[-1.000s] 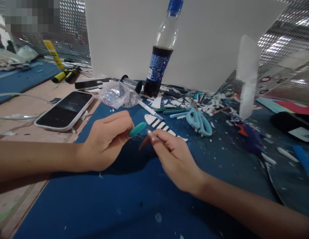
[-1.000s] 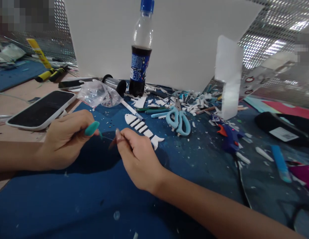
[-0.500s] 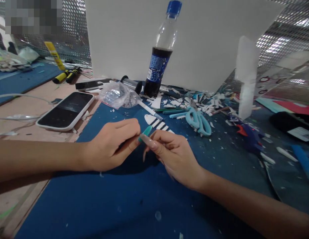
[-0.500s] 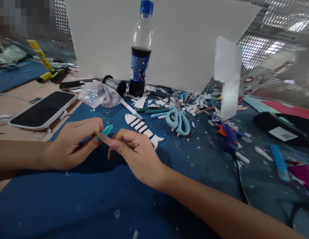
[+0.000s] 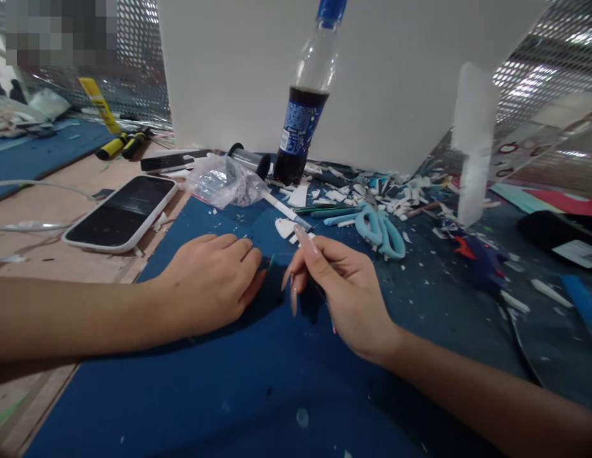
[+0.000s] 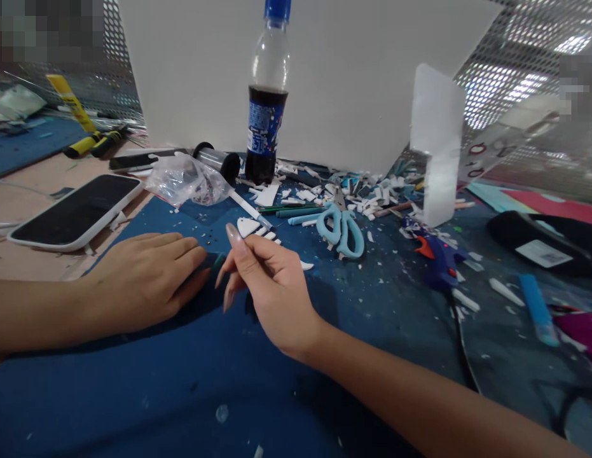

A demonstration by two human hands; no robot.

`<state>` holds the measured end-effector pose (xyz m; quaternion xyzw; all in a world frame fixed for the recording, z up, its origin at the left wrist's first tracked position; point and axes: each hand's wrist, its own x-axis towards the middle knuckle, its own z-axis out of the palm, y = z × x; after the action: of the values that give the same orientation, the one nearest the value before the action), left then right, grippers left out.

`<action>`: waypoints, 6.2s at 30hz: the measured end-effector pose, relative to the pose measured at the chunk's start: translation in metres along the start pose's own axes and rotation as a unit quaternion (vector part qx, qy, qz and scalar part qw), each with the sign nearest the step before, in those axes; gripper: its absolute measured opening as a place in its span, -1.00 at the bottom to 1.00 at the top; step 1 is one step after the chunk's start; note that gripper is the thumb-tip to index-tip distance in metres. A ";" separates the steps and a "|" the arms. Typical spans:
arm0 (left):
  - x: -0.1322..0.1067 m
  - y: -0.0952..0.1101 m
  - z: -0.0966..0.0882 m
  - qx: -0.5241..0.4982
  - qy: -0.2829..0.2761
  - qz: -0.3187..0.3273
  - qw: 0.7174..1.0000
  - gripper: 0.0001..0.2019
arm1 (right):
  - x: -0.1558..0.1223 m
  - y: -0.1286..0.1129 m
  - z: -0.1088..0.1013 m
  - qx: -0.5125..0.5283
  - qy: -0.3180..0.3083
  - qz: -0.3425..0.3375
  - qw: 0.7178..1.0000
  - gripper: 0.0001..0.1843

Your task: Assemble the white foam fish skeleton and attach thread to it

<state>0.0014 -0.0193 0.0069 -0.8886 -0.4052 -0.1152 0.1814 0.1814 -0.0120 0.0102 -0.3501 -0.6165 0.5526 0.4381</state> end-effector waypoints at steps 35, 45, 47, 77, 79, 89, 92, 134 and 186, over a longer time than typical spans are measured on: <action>0.011 0.002 -0.009 -0.678 -0.121 -0.237 0.685 -0.68 | -0.012 -0.005 0.002 -0.269 0.030 -0.161 0.949 -0.69; 0.010 0.001 -0.003 -0.752 -0.114 -0.242 0.602 -0.73 | -0.013 -0.007 0.003 -0.342 -0.009 -0.195 0.919 -0.68; 0.009 0.002 -0.003 -0.755 -0.120 -0.247 0.595 -0.74 | -0.012 -0.007 0.003 -0.329 -0.011 -0.198 0.923 -0.67; 0.009 0.003 -0.004 -0.780 -0.099 -0.247 0.566 -0.78 | -0.011 -0.003 0.000 -0.289 -0.034 -0.189 0.938 -0.68; 0.009 0.003 -0.004 -0.780 -0.099 -0.246 0.566 -0.78 | -0.011 -0.004 0.000 -0.291 -0.032 -0.189 0.937 -0.68; 0.010 0.003 -0.003 -0.785 -0.097 -0.242 0.562 -0.78 | -0.011 -0.002 0.000 -0.291 -0.029 -0.185 0.938 -0.69; 0.010 0.003 -0.005 -0.786 -0.098 -0.245 0.559 -0.77 | -0.012 -0.003 0.000 -0.297 -0.027 -0.183 0.937 -0.69; -0.004 0.008 -0.014 -0.507 0.061 -0.240 0.826 -0.71 | -0.006 0.001 0.001 -0.235 -0.090 -0.017 0.968 -0.58; -0.004 0.006 -0.009 -0.412 0.102 -0.193 0.885 -0.73 | -0.005 0.005 -0.001 -0.127 -0.128 0.082 0.980 -0.62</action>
<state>0.0030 -0.0292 0.0119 -0.7710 -0.4639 -0.3942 -0.1867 0.1837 -0.0160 0.0049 -0.3784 -0.7020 0.5441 0.2609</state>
